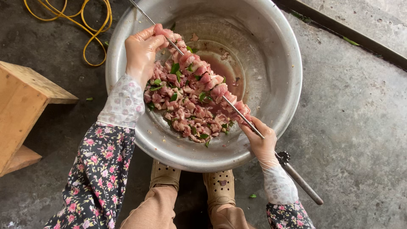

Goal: The person threads pieces of raw meat and green herbs from a large metal bowl onto a long metal skewer. They use gloved hands to pick up the ingredients and slide them down the skewer, arranging them in a continuous line.

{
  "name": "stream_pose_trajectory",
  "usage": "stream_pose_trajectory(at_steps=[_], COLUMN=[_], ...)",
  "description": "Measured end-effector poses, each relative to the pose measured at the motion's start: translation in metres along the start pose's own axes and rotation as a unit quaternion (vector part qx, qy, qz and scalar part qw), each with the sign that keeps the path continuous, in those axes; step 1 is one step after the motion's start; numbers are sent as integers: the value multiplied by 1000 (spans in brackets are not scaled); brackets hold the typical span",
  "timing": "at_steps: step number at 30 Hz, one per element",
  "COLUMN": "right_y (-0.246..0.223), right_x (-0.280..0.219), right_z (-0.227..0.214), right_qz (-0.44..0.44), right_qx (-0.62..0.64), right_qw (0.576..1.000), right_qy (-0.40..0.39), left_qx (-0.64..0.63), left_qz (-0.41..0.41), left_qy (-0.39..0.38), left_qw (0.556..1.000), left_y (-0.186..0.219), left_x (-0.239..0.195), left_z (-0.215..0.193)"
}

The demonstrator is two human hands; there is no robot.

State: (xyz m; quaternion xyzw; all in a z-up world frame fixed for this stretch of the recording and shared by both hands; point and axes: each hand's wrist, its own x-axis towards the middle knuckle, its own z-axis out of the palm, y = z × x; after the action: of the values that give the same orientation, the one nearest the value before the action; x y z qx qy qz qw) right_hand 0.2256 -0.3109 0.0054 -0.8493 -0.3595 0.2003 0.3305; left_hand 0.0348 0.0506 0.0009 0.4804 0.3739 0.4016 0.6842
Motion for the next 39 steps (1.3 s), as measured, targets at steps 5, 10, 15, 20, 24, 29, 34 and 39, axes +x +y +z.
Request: stream_pose_trajectory(at_steps=[5,10,15,20,24,29,34,39], right_y=[0,3,-5,-7,-4,-1,2,2], right_x=[-3,-3,-3,-4,-4,-1,-3,-2], right_z=[1,2,1,-2,-1,-1,1,1], right_qz=[-32,-28,7,7,-43,-19,-16,-18], right_qx=[9,-9,-12,0,25,-3,-3,-22], right_qw=[999,999,1000,1000,999,1000,1000,1000], right_qy=[14,21,3,-2,16,4,-1,8], left_qx=[-23,-8,14,-14,587,548,616,713], left_qz=[34,45,-14,-85,-78,-93,-251,-80], left_qy=[12,-6,-66,-16,-28,-42,-181,-185], left_qw=[999,999,998,996,805,830,724,671], left_y=[-7,5,5,-34,-82,-88,-73,-93], left_x=[-3,-24,-57,-74,-93,-85,-84,-106], left_z=[6,19,35,7,-9,-21,-36,-23])
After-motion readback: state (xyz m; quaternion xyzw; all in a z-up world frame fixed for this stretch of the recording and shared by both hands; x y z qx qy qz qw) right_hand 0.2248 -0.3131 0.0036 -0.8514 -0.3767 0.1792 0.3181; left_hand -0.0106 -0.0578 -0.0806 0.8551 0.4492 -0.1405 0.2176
